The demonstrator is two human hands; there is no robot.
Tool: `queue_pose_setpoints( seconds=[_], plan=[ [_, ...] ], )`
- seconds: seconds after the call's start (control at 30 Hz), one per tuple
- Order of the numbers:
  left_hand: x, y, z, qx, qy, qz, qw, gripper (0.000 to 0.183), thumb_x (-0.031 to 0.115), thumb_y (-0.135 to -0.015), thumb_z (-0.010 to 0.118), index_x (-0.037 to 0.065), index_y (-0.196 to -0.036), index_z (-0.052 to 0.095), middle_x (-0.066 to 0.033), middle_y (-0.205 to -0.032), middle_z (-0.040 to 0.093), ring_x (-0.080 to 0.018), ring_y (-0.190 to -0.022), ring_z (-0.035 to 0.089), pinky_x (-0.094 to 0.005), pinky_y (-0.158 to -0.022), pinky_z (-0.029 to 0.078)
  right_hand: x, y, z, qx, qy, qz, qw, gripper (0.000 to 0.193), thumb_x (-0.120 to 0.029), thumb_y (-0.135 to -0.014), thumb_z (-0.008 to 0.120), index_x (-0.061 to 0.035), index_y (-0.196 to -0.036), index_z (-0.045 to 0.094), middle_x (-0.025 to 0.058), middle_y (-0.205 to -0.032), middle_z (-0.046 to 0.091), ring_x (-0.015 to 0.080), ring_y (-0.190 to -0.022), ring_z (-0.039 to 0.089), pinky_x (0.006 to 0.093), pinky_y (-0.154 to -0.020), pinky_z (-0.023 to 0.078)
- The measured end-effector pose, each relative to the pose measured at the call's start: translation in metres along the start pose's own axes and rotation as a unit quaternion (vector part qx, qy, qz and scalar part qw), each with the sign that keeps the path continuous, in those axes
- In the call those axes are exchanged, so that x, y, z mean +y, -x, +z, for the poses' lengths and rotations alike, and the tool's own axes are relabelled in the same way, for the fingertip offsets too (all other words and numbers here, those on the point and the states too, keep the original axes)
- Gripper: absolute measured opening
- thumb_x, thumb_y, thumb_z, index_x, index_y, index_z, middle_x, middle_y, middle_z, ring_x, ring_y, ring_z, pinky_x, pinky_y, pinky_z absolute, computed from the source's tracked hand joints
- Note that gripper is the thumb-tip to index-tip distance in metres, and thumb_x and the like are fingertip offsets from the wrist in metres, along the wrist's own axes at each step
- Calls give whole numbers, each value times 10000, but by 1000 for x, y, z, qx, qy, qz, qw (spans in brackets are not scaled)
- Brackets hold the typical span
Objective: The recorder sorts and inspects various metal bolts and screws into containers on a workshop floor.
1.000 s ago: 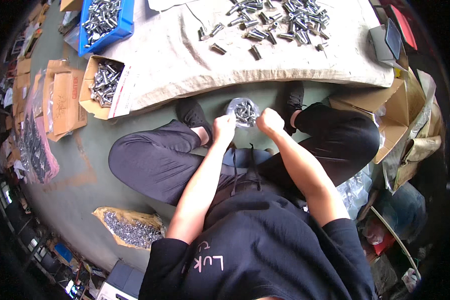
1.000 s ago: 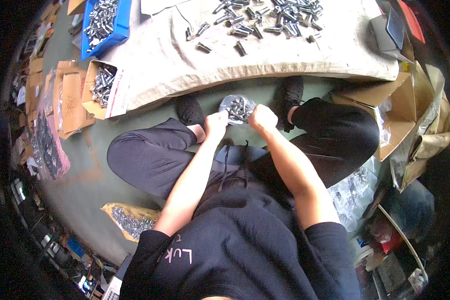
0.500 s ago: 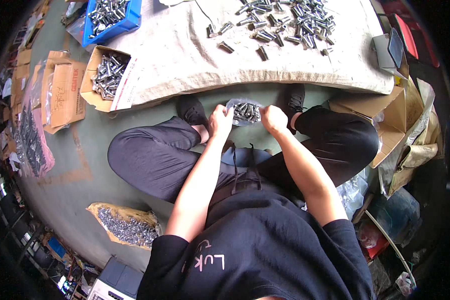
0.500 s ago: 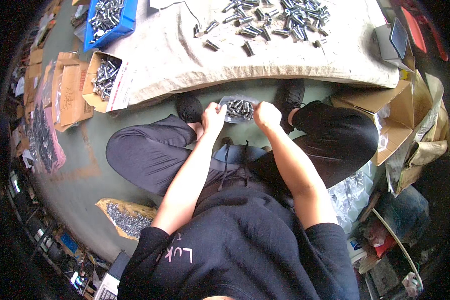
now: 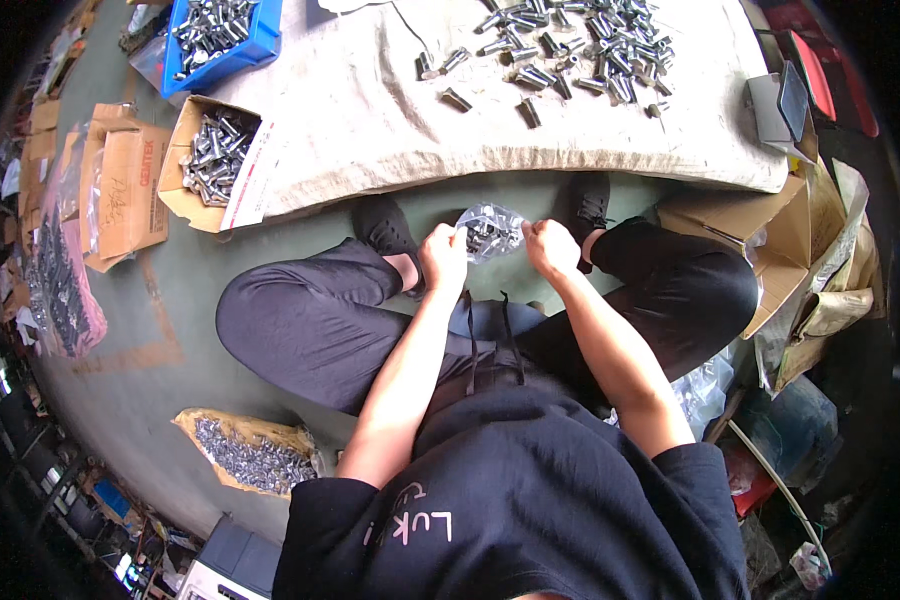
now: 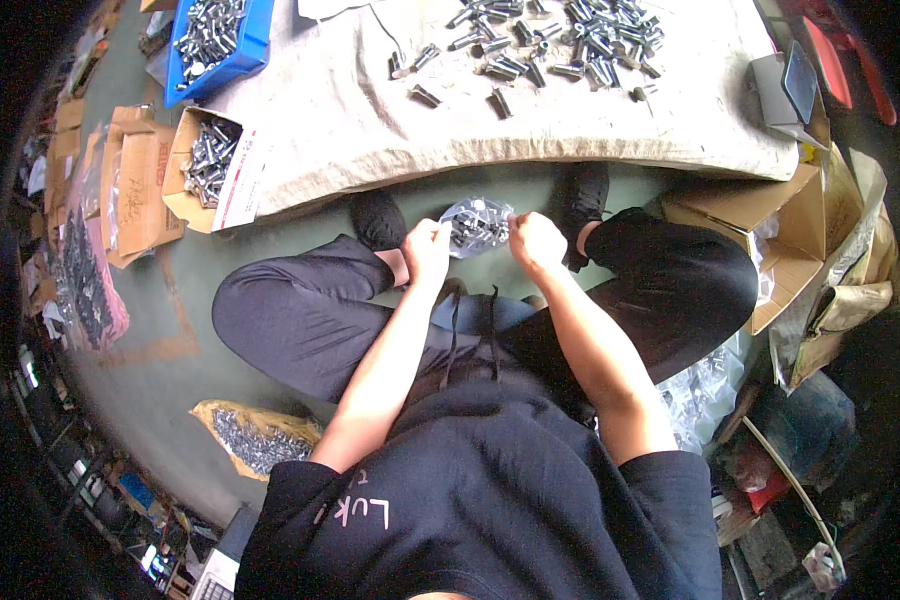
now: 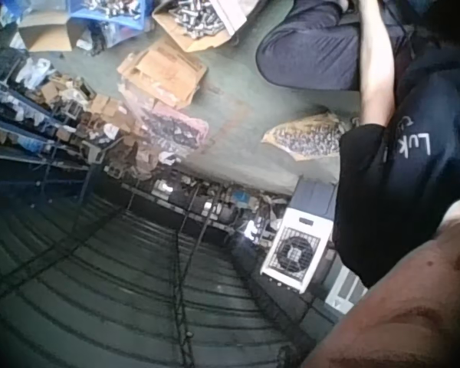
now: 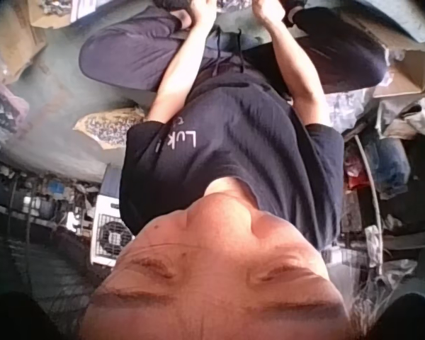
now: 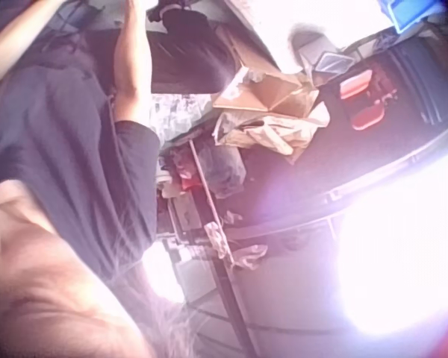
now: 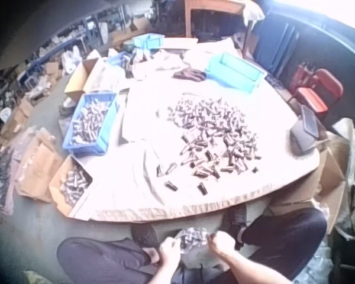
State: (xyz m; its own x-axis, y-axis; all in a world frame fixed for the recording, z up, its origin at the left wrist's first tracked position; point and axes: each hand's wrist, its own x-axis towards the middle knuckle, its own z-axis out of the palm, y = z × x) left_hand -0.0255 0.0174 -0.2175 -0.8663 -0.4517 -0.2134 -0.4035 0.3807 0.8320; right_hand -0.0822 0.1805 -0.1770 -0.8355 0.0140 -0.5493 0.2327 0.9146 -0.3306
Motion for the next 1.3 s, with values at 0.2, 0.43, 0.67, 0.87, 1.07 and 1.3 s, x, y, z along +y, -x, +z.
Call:
queue_pose_setpoints(
  seconds=[0.2,0.43,0.67,0.87,1.07,1.3],
  plan=[
    [25,6,-5,-139,-188,-88,968,558,252,-682,690,144,-1141,392,-186,-940,610,-369,-894,582,-457,-730,460,-17,-5,-6,5,113,-18,993,415,-430,-763,579,-30,-871,603,176,-857,602,320,-790,603,409,-685,478],
    [26,14,-15,-243,-235,-146,930,866,278,-652,694,165,-1342,184,-201,-1033,587,-353,-955,574,-429,-807,458,-13,-21,19,159,110,-122,974,319,-358,-810,535,-70,-697,612,110,-693,599,296,-665,605,400,-578,483],
    [77,0,-38,-164,-147,-11,975,763,265,-671,703,99,-1278,272,-148,-896,552,-270,-814,539,-372,-702,440,-33,1,-57,31,164,-213,963,270,-318,-778,561,-57,-814,617,135,-798,624,300,-725,624,394,-638,495],
    [205,-86,-46,-13,-7,303,953,248,100,-728,640,48,-966,592,-88,-753,574,-220,-655,555,-330,-594,453,-32,26,-123,-156,226,-379,883,278,-339,-722,606,-64,-761,595,131,-739,605,285,-684,616,391,-598,490],
    [253,-244,-9,52,-180,391,901,549,288,-677,687,48,-1140,517,-193,-1178,456,-346,-1107,420,-419,-942,342,-38,39,-122,-88,301,-446,838,147,-197,-721,537,-78,-787,592,100,-771,591,234,-712,604,337,-582,485],
    [289,-343,37,-24,-336,279,899,890,696,-627,557,223,-1341,315,-295,-1372,181,-449,-1265,188,-476,-1029,200,-22,42,-140,-115,220,-456,855,134,-144,-741,526,-89,-824,617,64,-780,612,213,-724,605,355,-526,448]
  ],
)
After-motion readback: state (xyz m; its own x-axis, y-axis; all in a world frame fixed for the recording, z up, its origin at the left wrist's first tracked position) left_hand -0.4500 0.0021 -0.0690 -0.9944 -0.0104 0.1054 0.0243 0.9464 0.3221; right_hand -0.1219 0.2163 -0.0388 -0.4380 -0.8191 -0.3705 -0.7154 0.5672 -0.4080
